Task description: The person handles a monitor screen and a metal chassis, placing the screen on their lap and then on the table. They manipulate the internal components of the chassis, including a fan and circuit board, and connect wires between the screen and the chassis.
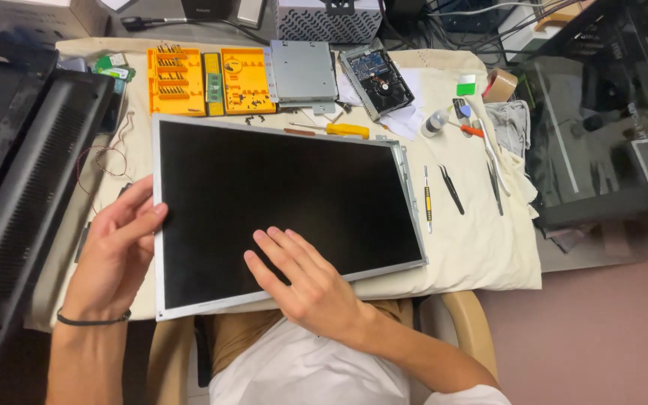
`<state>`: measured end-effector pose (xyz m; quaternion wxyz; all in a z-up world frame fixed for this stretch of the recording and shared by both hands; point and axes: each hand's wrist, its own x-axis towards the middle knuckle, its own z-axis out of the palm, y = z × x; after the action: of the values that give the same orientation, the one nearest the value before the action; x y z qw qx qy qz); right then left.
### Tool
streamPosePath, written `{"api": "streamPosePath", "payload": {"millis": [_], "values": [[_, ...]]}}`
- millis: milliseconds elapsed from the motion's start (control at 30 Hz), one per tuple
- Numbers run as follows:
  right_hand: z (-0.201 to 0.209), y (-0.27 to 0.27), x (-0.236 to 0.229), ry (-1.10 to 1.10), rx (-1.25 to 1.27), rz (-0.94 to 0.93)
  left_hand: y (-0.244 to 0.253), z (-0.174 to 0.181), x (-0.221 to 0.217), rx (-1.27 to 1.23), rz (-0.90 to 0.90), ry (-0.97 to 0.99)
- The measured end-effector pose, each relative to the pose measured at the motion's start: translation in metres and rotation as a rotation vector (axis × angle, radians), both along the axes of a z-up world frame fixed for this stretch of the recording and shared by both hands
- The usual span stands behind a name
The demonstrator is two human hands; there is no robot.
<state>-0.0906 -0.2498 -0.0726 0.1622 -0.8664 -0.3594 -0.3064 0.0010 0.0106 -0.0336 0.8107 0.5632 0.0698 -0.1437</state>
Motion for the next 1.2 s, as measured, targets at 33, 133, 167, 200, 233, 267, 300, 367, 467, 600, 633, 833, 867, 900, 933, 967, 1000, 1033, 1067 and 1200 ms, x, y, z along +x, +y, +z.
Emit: {"api": "streamPosePath", "payload": {"millis": [33,133,167,200,233,267,300,367,467,600,633,833,867,900,933,967,1000,1033,1067,1200], "values": [[-0.005,-0.005,-0.002,0.099,-0.024,0.024,0.004,-0.011,0.0,-0.024,-0.006,0.003],[-0.003,-0.027,-0.005,0.24,-0.065,0.085,0.011,-0.036,-0.004,-0.052,0.03,0.048],[-0.001,-0.036,-0.003,0.288,-0.088,0.105,0.01,-0.045,0.0,-0.063,0.056,0.097],[-0.003,-0.05,0.007,0.261,-0.088,0.097,0.008,-0.042,0.006,-0.063,0.048,0.07],[-0.005,-0.065,0.012,0.31,-0.026,0.093,0.004,-0.041,0.005,0.002,0.076,0.113],[-0.007,-0.081,0.018,0.359,0.036,0.089,0.0,-0.041,0.005,0.067,0.103,0.156],[-0.015,-0.1,0.031,0.36,0.034,0.089,0.001,-0.054,0.007,0.065,0.103,0.157],[-0.035,-0.138,0.053,0.331,0.271,-0.204,0.005,-0.084,0.007,0.074,0.139,0.113],[-0.054,-0.19,0.086,0.45,0.308,-0.52,-0.008,-0.075,0.006,0.13,0.185,0.127],[-0.075,-0.221,0.112,0.551,0.434,-0.648,-0.008,-0.09,0.011,0.103,0.205,0.112],[-0.08,-0.223,0.113,0.613,0.516,-0.652,-0.009,-0.087,0.009,0.145,0.205,0.124],[-0.086,-0.215,0.108,0.653,0.636,-0.651,-0.007,-0.083,0.001,0.107,0.212,0.08],[-0.082,-0.211,0.105,0.652,0.657,-0.656,-0.01,-0.077,-0.001,0.095,0.206,0.077],[-0.086,-0.212,0.107,0.653,0.659,-0.662,-0.008,-0.083,-0.001,0.095,0.2,0.079],[-0.09,-0.214,0.109,0.66,0.668,-0.664,-0.007,-0.089,-0.001,0.094,0.22,0.059],[-0.095,-0.214,0.108,0.673,0.679,-0.669,-0.004,-0.095,-0.004,0.095,0.239,0.043],[-0.098,-0.215,0.107,0.678,0.681,-0.679,-0.003,-0.097,-0.003,0.098,0.231,0.05],[-0.101,-0.216,0.109,0.652,0.727,-0.66,-0.003,-0.1,-0.002,0.106,0.234,0.03],[-0.103,-0.216,0.111,0.625,0.772,-0.642,-0.003,-0.103,-0.002,0.113,0.237,0.011],[-0.108,-0.217,0.11,0.693,0.92,-0.68,0.008,-0.137,0.01,0.114,0.244,-0.081]]}}
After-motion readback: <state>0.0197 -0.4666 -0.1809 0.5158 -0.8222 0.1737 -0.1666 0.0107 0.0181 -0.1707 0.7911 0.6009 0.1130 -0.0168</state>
